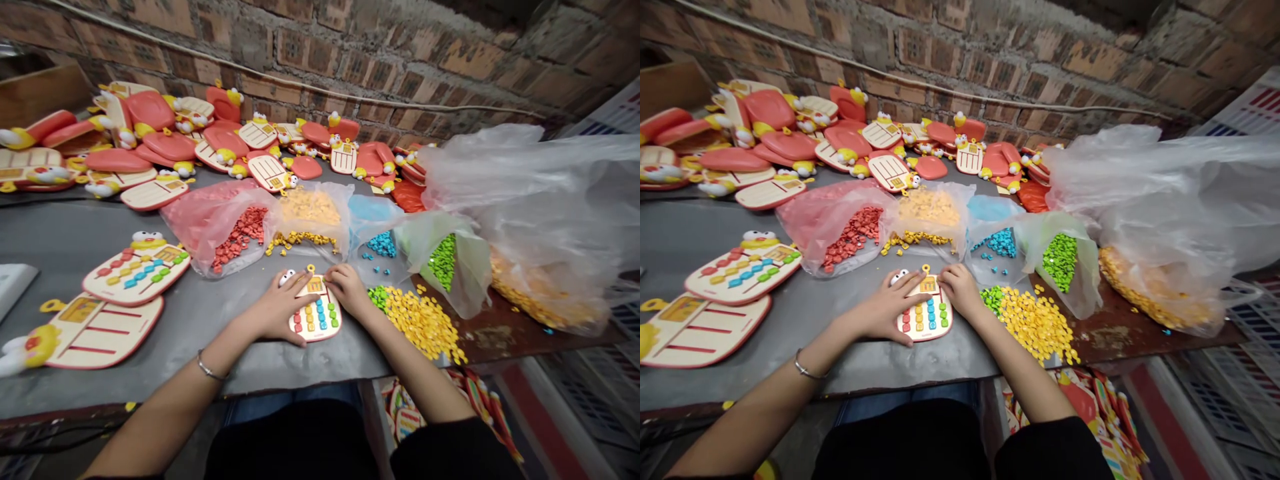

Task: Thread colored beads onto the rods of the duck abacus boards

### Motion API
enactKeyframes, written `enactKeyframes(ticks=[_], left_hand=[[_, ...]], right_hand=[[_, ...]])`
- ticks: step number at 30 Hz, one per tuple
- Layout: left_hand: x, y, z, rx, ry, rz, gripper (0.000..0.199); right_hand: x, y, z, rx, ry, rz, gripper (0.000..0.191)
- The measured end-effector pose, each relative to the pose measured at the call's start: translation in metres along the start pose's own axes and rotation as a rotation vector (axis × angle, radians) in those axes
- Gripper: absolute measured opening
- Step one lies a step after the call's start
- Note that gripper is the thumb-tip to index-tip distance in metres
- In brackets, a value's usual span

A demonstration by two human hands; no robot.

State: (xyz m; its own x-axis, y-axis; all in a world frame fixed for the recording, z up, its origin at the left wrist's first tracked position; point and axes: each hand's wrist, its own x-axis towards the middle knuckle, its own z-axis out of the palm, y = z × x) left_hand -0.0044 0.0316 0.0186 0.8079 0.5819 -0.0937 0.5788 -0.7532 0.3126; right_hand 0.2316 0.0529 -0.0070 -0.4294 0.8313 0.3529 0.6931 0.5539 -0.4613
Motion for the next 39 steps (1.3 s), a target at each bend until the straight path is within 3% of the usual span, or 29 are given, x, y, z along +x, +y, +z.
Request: enactKeyframes(ticks=[6, 10, 13, 16, 19, 22, 25, 27, 33, 39], left_hand=[[0.000, 0.001, -0.002, -0.005, -0.014, -0.013, 0.092], [0.001, 0.000, 0.001, 0.005, -0.005, -0.015, 0.097], [0.001, -0.001, 0.004, 0.008, 0.003, -0.012, 0.102], [0.002, -0.001, 0.004, 0.002, -0.006, -0.017, 0.103], [0.001, -0.001, 0.002, -0.010, -0.010, -0.021, 0.101], [0.001, 0.000, 0.002, -0.008, -0.010, -0.029, 0.100], [0.002, -0.001, 0.003, -0.003, -0.014, -0.027, 0.100], [0.002, -0.001, 0.003, -0.006, -0.006, -0.020, 0.100], [0.002, -0.001, 0.003, -0.003, -0.016, -0.030, 0.100], [0.002, -0.002, 0.003, -0.009, -0.007, -0.017, 0.102]], right_hand=[[-0.010, -0.004, -0.002, -0.133, -0.033, 0.001, 0.016], [-0.026, -0.019, -0.004, -0.210, -0.100, 0.022, 0.027], [-0.042, -0.037, -0.016, -0.135, -0.114, 0.027, 0.031], [-0.060, -0.044, -0.039, -0.003, -0.037, 0.045, 0.025], [-0.082, -0.024, -0.069, 0.002, 0.177, 0.209, 0.019], [-0.107, 0.020, -0.095, -0.108, 0.342, 0.419, 0.020], [-0.124, 0.066, -0.108, -0.200, 0.367, 0.567, 0.022], [-0.127, 0.086, -0.107, -0.207, 0.326, 0.586, 0.023], [-0.111, 0.091, -0.089, -0.315, 0.102, 0.501, 0.013], [-0.111, 0.081, -0.091, -0.228, 0.143, 0.513, 0.010]])
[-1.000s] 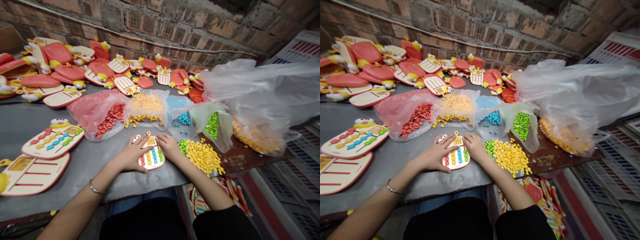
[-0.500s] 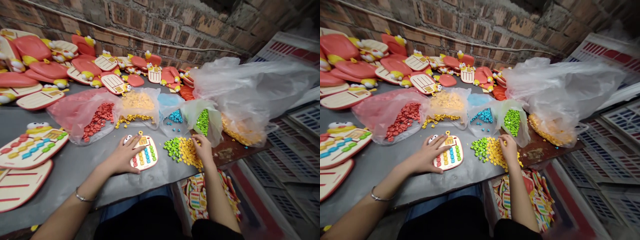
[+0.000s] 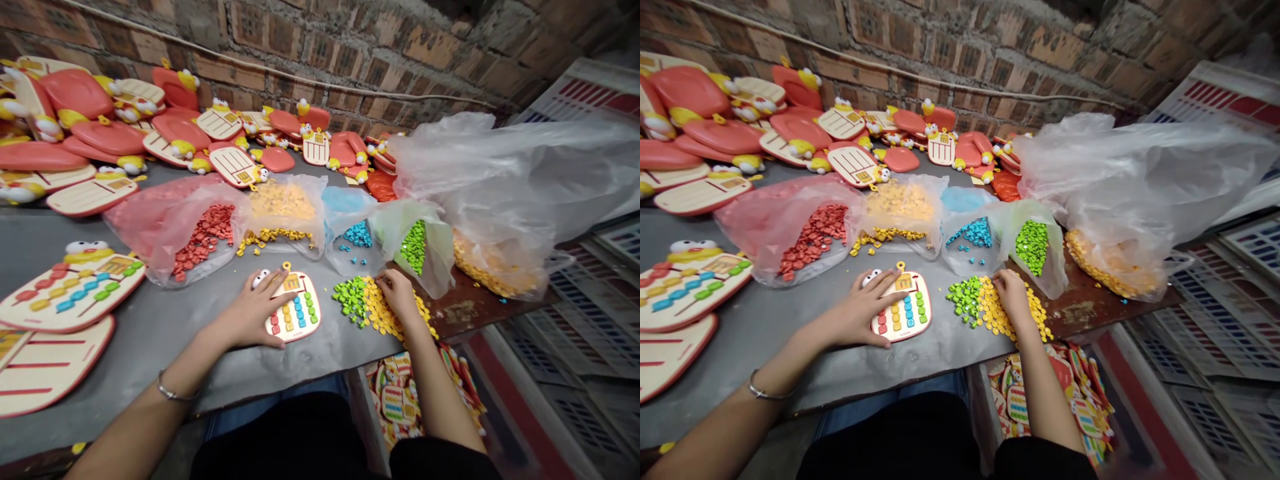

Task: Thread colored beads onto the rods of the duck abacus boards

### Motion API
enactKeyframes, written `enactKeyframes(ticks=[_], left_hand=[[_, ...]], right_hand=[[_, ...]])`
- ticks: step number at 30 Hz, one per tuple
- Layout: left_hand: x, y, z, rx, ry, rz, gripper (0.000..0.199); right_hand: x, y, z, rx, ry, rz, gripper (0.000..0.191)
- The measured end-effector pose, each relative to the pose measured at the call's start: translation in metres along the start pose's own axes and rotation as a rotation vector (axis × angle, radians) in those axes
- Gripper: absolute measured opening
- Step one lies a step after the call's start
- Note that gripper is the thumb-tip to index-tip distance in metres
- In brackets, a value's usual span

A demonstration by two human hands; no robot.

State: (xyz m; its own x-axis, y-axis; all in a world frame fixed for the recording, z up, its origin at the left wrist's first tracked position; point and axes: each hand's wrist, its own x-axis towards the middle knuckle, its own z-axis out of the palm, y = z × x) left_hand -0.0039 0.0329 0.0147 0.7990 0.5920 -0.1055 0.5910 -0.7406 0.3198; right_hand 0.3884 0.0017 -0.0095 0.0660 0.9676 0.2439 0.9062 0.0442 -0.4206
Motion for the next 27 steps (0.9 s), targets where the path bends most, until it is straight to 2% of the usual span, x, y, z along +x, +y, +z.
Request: enactKeyframes(ticks=[7, 16, 23, 27], left_hand=[[0.001, 0.002, -0.002, -0.001, -0.021, -0.020, 0.101], [-0.001, 0.002, -0.001, 0.007, -0.008, -0.014, 0.101], [-0.001, 0.002, -0.001, 0.020, 0.010, -0.007, 0.099], [-0.001, 0.003, -0.003, 0.014, 0.002, -0.011, 0.097]], right_hand=[[-0.014, -0.024, -0.007, 0.208, 0.066, -0.024, 0.010], [-0.027, -0.050, 0.000, 0.475, 0.082, -0.023, 0.010], [-0.038, -0.093, 0.012, 0.704, -0.031, -0.110, 0.009], [-0.051, -0.115, 0.025, 0.686, -0.125, -0.141, 0.008]])
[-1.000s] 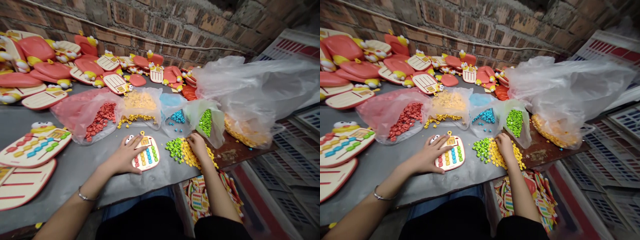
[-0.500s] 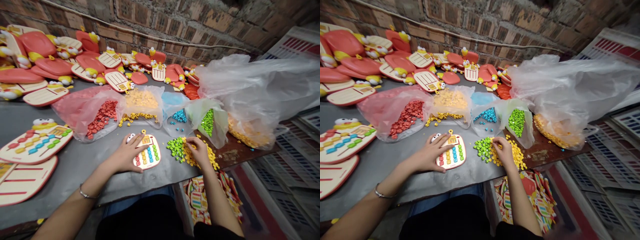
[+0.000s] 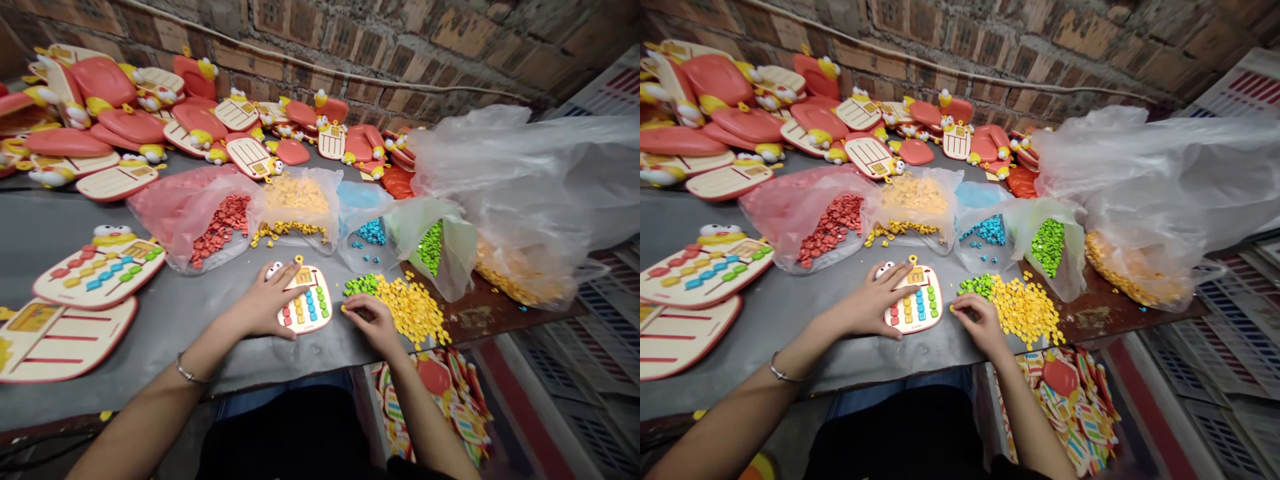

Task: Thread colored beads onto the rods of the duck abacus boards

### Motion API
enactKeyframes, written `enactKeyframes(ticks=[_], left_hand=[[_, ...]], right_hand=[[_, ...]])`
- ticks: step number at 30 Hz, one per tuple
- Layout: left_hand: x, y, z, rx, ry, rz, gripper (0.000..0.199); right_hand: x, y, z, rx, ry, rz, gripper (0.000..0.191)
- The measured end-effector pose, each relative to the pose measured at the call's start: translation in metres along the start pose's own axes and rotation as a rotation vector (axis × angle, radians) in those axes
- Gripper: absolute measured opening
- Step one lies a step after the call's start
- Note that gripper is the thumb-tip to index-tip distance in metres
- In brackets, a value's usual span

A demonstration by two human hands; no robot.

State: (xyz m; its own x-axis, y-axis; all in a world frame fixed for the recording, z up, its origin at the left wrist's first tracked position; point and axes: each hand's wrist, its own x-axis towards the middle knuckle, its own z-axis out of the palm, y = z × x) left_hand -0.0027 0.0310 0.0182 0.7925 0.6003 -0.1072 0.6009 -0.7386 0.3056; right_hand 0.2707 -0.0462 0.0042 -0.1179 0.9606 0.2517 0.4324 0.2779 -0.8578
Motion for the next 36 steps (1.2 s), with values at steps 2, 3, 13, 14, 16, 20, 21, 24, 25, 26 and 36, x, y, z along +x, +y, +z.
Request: enactKeyframes(ticks=[2, 3, 13, 14, 16, 20, 21, 24, 25, 26, 36], left_hand=[[0.000, 0.000, 0.000, -0.009, 0.000, 0.006, 0.096], [0.000, 0.000, 0.001, -0.010, 0.006, 0.011, 0.096], [-0.001, -0.001, 0.005, 0.022, 0.047, 0.022, 0.099], [-0.001, -0.001, 0.004, 0.025, 0.047, 0.021, 0.099], [-0.001, 0.000, 0.004, 0.028, 0.046, 0.021, 0.099], [-0.001, -0.001, 0.005, 0.023, 0.052, 0.028, 0.098], [-0.001, -0.001, 0.005, 0.022, 0.053, 0.030, 0.097], [-0.001, -0.003, 0.005, 0.020, 0.048, 0.030, 0.094], [-0.001, -0.003, 0.005, 0.019, 0.044, 0.029, 0.093], [-0.001, -0.003, 0.005, 0.017, 0.040, 0.029, 0.093], [-0.005, -0.004, 0.000, -0.009, 0.031, 0.043, 0.095]], right_hand=[[-0.005, 0.000, 0.009, -0.067, -0.026, -0.012, 0.007], [-0.008, 0.002, 0.012, -0.116, -0.029, -0.028, 0.008], [-0.015, 0.006, 0.019, -0.418, -0.018, -0.190, 0.012], [-0.016, 0.006, 0.019, -0.426, -0.022, -0.195, 0.012], [-0.016, 0.006, 0.019, -0.433, -0.032, -0.201, 0.013], [-0.007, 0.005, 0.017, -0.379, -0.035, -0.186, 0.013], [-0.003, 0.003, 0.016, -0.368, -0.045, -0.179, 0.013], [0.012, -0.002, 0.008, -0.377, -0.147, -0.172, 0.012], [0.015, -0.003, 0.006, -0.389, -0.187, -0.169, 0.012], [0.018, -0.005, 0.003, -0.402, -0.220, -0.164, 0.012], [0.004, 0.002, 0.009, -0.430, -0.253, -0.169, 0.012]])
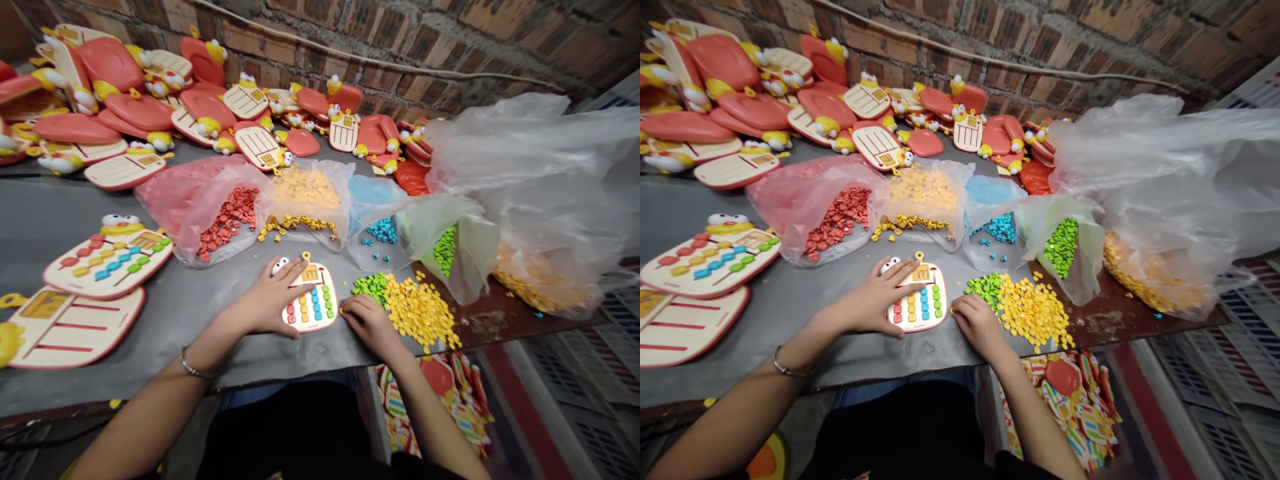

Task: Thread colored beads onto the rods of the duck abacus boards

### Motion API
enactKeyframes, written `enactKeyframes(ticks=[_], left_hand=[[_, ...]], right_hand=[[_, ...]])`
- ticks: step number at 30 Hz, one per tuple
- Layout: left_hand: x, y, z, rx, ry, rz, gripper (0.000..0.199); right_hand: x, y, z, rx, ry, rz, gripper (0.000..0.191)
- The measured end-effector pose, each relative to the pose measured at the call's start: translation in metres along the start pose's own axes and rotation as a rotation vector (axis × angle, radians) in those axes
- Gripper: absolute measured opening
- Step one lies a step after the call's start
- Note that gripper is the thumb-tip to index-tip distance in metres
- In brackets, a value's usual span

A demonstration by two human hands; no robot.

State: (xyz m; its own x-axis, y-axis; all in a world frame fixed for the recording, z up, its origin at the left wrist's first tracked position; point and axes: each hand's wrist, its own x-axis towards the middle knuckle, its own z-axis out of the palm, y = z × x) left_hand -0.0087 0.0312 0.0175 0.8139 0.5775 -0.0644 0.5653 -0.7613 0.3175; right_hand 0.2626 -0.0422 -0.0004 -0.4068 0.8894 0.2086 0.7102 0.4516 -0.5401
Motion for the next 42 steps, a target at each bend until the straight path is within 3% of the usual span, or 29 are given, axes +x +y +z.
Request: enactKeyframes(ticks=[6, 11, 18, 27, 37, 42], left_hand=[[-0.001, -0.002, -0.002, -0.022, -0.029, 0.016, 0.095], [-0.001, -0.003, -0.005, -0.017, -0.046, 0.008, 0.095], [-0.001, -0.003, -0.009, -0.033, -0.071, 0.013, 0.090], [-0.001, -0.005, -0.006, -0.056, -0.066, 0.009, 0.089], [0.000, -0.005, -0.006, -0.068, -0.067, 0.010, 0.093], [-0.001, -0.006, -0.004, -0.072, -0.043, 0.020, 0.092]], right_hand=[[0.005, -0.001, -0.003, 0.066, 0.108, 0.001, 0.013], [0.046, 0.002, -0.010, 0.078, 0.157, -0.052, 0.011], [0.099, 0.013, 0.001, 0.003, -0.058, -0.124, 0.013], [0.113, 0.015, -0.006, -0.073, -0.223, -0.202, 0.013], [0.150, 0.006, -0.013, -0.205, -0.488, -0.270, 0.022], [0.164, 0.023, -0.016, -0.085, -0.547, -0.190, 0.013]])
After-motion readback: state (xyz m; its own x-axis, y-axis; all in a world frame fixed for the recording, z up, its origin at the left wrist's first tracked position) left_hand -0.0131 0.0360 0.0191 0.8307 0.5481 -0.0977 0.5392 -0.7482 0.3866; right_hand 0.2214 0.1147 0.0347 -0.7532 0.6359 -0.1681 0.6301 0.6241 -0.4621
